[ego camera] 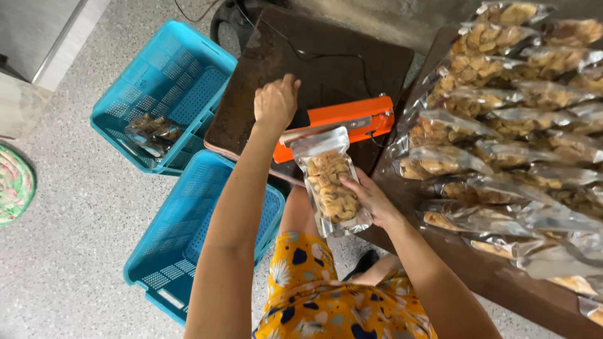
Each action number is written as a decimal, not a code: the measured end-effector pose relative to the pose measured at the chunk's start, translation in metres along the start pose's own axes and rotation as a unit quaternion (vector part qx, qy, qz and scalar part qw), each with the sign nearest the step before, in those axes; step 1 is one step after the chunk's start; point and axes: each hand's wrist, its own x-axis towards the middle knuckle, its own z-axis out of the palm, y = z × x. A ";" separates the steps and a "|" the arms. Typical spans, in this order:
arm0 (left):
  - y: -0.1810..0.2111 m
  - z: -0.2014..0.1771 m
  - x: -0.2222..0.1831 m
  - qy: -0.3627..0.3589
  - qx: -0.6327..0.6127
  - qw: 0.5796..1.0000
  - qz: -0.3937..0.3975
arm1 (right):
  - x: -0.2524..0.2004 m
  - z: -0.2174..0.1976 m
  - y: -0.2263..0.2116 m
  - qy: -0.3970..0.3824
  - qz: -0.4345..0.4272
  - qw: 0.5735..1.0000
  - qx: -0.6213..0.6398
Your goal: The person sits on a low stool and repeatedly picks up clear plastic bags filled with snacks from a table. They wipe the bags with a pink cloth and then use an orange handheld heat sealer to seal the top of each bag. The sealed bags are placed into a blue plastic basket on the floor.
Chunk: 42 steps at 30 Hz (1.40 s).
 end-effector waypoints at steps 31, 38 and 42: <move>-0.006 0.022 -0.016 -0.068 -0.049 0.994 -0.069 | 0.033 0.010 -0.014 0.007 -0.001 0.994 0.110; -0.010 0.035 -0.019 -0.078 -0.068 0.991 -0.086 | 0.037 0.008 -0.010 0.003 -0.006 0.994 0.112; -0.009 0.029 -0.016 -0.114 -0.108 0.980 -0.123 | 0.037 0.008 -0.011 0.017 0.009 0.996 0.084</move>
